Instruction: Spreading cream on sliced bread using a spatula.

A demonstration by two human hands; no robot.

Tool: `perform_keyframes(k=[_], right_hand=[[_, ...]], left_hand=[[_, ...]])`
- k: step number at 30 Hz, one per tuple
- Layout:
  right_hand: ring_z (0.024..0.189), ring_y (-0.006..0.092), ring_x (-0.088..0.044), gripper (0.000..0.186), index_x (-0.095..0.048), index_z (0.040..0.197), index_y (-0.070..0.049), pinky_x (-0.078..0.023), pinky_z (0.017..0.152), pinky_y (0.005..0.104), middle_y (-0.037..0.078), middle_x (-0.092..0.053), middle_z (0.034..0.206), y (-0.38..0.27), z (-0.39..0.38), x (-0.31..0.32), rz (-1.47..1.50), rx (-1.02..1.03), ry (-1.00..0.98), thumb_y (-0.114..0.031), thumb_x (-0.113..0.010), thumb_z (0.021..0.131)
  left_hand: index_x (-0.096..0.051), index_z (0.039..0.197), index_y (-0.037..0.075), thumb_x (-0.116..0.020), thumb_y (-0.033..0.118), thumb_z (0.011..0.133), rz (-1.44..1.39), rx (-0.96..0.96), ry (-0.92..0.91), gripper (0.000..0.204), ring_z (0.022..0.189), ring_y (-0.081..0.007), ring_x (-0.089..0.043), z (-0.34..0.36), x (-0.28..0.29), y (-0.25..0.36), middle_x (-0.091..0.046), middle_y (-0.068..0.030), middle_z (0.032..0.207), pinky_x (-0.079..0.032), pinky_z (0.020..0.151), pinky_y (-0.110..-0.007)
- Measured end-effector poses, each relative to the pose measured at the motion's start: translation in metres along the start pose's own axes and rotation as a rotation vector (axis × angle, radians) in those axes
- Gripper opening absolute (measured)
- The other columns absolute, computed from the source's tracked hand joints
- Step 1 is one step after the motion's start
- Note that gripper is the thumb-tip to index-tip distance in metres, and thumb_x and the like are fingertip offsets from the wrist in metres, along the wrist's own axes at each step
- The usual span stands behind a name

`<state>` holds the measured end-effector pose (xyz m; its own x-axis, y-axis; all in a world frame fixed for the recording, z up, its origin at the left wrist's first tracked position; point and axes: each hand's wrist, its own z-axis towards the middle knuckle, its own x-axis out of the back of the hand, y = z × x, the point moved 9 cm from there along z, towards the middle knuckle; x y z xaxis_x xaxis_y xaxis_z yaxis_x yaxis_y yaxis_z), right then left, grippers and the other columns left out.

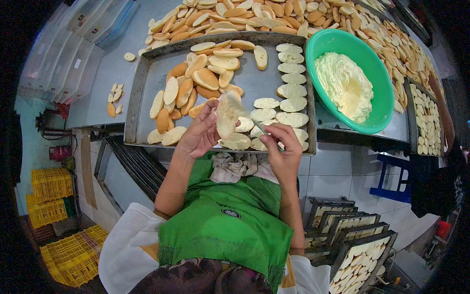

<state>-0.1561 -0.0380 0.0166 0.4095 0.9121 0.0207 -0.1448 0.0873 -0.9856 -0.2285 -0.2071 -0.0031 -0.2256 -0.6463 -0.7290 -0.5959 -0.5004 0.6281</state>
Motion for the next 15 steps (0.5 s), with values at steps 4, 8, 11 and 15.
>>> perform_keyframes(k=[4,8,11,15], right_hand=[[0.079,0.0137,-0.054,0.024,-0.067,0.089,-0.002,-0.043,0.068,0.0233,0.007,-0.059,0.087,-0.002,-0.003,-0.015,-0.017,0.115,-0.076,0.005,-0.068,0.065],[0.081,0.0162,-0.056,0.028,-0.067,0.088,-0.004,-0.044,0.07,0.0251,0.008,-0.059,0.085,-0.006,-0.006,0.0,-0.293,0.208,-0.056,0.006,-0.068,0.063],[0.08,0.0173,-0.056,0.028,-0.068,0.088,-0.005,-0.044,0.069,0.0256,0.008,-0.06,0.083,-0.016,-0.004,0.021,-0.448,0.248,0.052,0.006,-0.068,0.062],[0.077,0.0191,-0.055,0.024,-0.068,0.086,-0.005,-0.045,0.066,0.0277,0.006,-0.06,0.08,-0.023,-0.005,0.012,-0.225,0.148,-0.004,0.004,-0.068,0.063]], left_hand=[[-0.03,0.123,0.012,-0.059,0.015,0.083,-0.041,0.033,-0.132,0.05,0.099,-0.0189,-0.057,0.0,-0.004,-0.01,-0.051,-0.009,0.113,-0.053,0.078,-0.031],[-0.024,0.13,0.012,-0.064,0.016,0.078,-0.041,0.001,-0.087,0.066,0.103,-0.0188,-0.054,0.001,0.003,-0.004,-0.048,-0.0081,0.117,-0.052,0.082,-0.032],[-0.023,0.132,0.012,-0.066,0.014,0.077,0.021,-0.073,-0.009,0.07,0.101,-0.0186,-0.055,0.002,0.014,0.004,-0.047,-0.008,0.118,-0.052,0.081,-0.031],[-0.024,0.132,0.012,-0.065,0.013,0.077,0.138,-0.155,-0.064,0.069,0.102,-0.0196,-0.055,0.004,-0.002,0.014,-0.048,-0.0086,0.118,-0.053,0.08,-0.03]])
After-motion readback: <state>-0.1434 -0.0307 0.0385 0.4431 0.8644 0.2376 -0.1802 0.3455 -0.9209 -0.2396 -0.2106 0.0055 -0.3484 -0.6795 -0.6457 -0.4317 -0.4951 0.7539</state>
